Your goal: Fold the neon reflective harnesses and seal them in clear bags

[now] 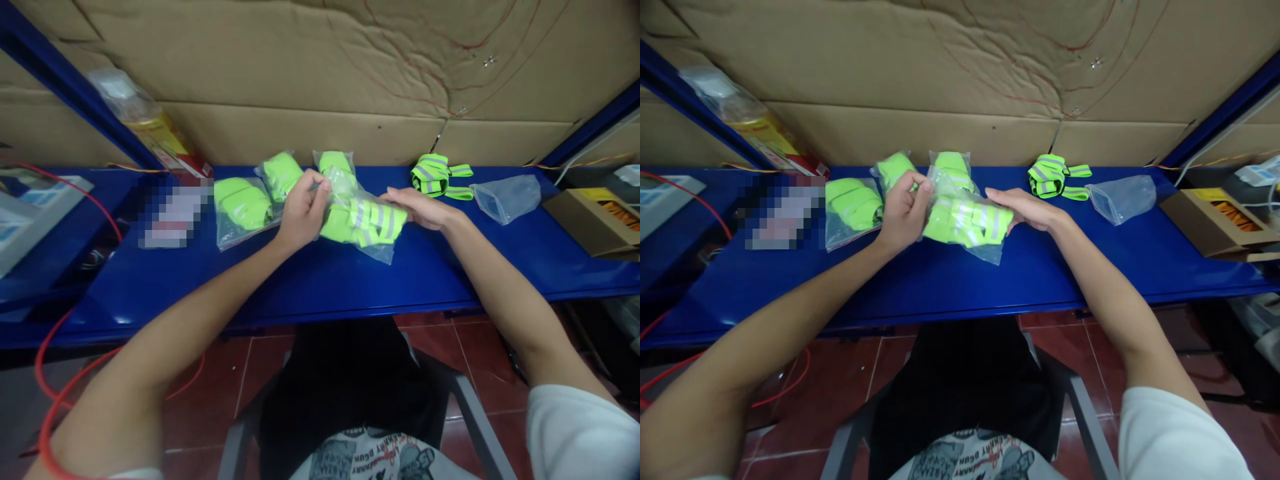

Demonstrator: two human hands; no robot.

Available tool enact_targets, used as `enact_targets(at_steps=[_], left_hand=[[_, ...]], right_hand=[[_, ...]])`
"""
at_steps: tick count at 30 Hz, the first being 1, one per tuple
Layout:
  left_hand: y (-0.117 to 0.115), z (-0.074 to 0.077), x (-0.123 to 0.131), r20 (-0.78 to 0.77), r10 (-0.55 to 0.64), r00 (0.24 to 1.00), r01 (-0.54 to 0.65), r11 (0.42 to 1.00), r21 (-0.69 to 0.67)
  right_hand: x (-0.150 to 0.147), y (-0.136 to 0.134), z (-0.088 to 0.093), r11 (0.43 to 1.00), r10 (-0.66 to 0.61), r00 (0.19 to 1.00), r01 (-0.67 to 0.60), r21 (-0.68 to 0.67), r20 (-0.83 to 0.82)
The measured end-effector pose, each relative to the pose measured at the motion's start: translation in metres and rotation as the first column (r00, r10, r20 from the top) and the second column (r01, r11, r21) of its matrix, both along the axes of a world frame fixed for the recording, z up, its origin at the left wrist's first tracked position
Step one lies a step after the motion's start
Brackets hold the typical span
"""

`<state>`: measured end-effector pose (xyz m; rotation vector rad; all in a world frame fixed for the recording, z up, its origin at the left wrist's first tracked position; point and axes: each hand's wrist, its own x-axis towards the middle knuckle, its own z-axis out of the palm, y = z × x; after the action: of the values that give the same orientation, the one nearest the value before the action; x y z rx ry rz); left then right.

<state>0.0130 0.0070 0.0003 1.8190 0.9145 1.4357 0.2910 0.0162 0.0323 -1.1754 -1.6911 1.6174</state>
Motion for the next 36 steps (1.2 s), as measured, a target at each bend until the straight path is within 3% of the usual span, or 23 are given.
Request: enact_targets(at_steps=[3,6,9,12,14,16,19,21,24,26,28,31,36], left_hand=[[0.004,-0.002,-0.003,0.079,0.094,0.992,-0.100,0.992,0.071],[0.005,-0.005,-0.003,0.123,0.068,0.990,-0.073,0.997,0.036],[0.002,-0.008,0.003,0.150,-0.056,0.987,0.069,0.994,-0.081],[-0.003,-0.014,0.015,0.205,-0.148,0.967,0.191,0.960,-0.206],[-0.006,-0.019,0.021,0.232,-0.220,0.947,0.281,0.920,-0.274],[-0.008,-0.023,0.025,0.243,-0.299,0.923,0.369,0.865,-0.340],[-0.010,-0.025,0.023,0.257,-0.355,0.899,0.434,0.805,-0.404],[-0.011,-0.023,0.020,0.206,-0.389,0.898,0.440,0.809,-0.390],[-0.014,-0.019,0.018,-0.065,-0.370,0.927,0.343,0.905,-0.252],[-0.016,-0.016,0.017,-0.282,-0.252,0.926,0.238,0.968,-0.082],[-0.016,-0.013,0.015,-0.425,-0.147,0.893,0.190,0.980,0.061],[-0.013,-0.011,0.011,-0.509,-0.081,0.857,0.183,0.971,0.153],[-0.007,-0.013,0.008,-0.514,-0.067,0.855,0.177,0.970,0.169]], right_hand=[[0.005,0.003,0.001,0.999,-0.001,1.000,0.001,0.042,-0.004],[0.004,0.008,-0.001,0.971,-0.159,0.987,0.162,0.178,-0.031],[0.004,0.017,-0.004,0.839,-0.374,0.919,0.392,0.377,-0.124],[0.003,0.021,-0.007,0.677,-0.499,0.859,0.469,0.568,-0.114],[-0.001,0.017,-0.009,0.588,-0.513,0.855,0.409,0.698,-0.069],[-0.009,0.008,-0.011,0.527,-0.468,0.884,0.265,0.807,0.015],[-0.021,-0.005,-0.014,0.471,-0.348,0.909,-0.039,0.881,0.227],[-0.023,-0.008,-0.016,0.446,-0.291,0.897,-0.180,0.877,0.332],[-0.014,0.000,-0.019,0.441,-0.329,0.867,-0.210,0.873,0.374],[-0.003,0.009,-0.022,0.449,-0.415,0.829,-0.173,0.877,0.376],[0.006,0.017,-0.024,0.458,-0.473,0.794,-0.148,0.876,0.381],[0.010,0.022,-0.029,0.472,-0.468,0.771,-0.194,0.860,0.431],[-0.001,0.017,-0.032,0.487,-0.461,0.704,-0.308,0.817,0.540]])
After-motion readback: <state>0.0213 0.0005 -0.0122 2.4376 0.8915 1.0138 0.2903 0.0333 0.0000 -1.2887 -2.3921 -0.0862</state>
